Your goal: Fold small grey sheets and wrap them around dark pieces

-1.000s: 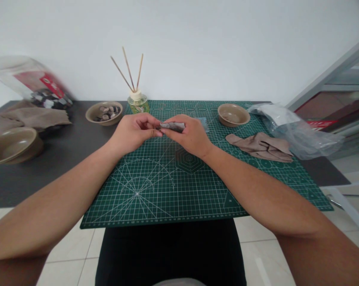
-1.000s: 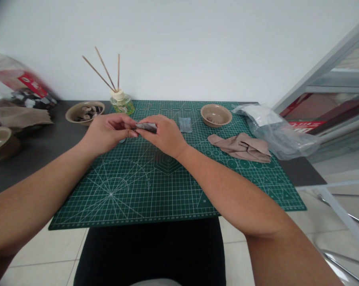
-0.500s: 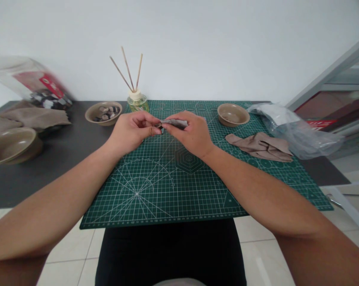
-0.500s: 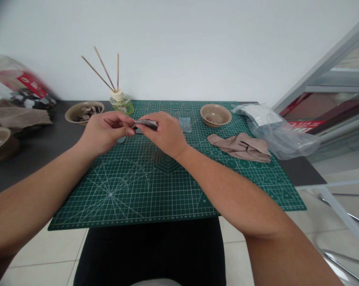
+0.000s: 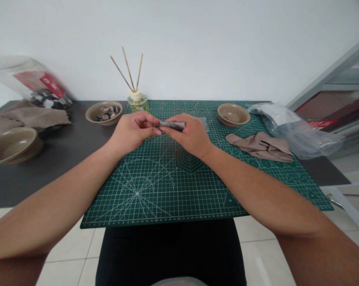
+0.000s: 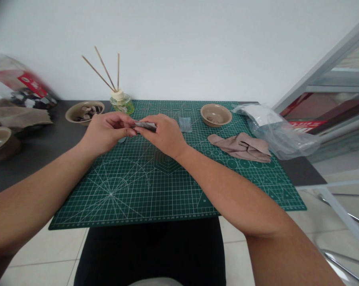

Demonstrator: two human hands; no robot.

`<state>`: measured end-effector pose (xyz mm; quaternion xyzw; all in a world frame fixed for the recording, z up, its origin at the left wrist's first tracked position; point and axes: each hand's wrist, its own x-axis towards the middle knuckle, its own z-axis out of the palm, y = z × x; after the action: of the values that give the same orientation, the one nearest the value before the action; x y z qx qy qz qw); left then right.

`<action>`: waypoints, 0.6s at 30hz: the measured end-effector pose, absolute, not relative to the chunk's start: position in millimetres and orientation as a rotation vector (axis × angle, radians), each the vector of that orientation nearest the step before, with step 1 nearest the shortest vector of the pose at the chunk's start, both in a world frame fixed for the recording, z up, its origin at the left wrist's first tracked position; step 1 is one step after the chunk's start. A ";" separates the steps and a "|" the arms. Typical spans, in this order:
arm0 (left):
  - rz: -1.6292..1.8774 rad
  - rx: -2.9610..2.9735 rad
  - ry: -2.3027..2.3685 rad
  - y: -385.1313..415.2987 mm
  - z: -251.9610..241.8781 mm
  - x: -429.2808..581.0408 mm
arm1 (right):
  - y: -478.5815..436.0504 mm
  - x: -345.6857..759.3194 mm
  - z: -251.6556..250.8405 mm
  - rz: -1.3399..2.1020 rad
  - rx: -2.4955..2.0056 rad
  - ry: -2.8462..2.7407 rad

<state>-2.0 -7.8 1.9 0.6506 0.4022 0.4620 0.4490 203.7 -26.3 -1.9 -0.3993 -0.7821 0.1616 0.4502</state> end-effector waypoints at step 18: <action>1.214 1.722 0.976 -0.9 -0.3 -5.7 | -22.5 204.5 -3.0 0.597 -1.144 -1.820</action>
<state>-5.7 -0.9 -0.3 0.6803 0.3855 0.4797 0.3982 204.5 -22.5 -3.0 -0.4606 -0.7327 0.2403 0.4396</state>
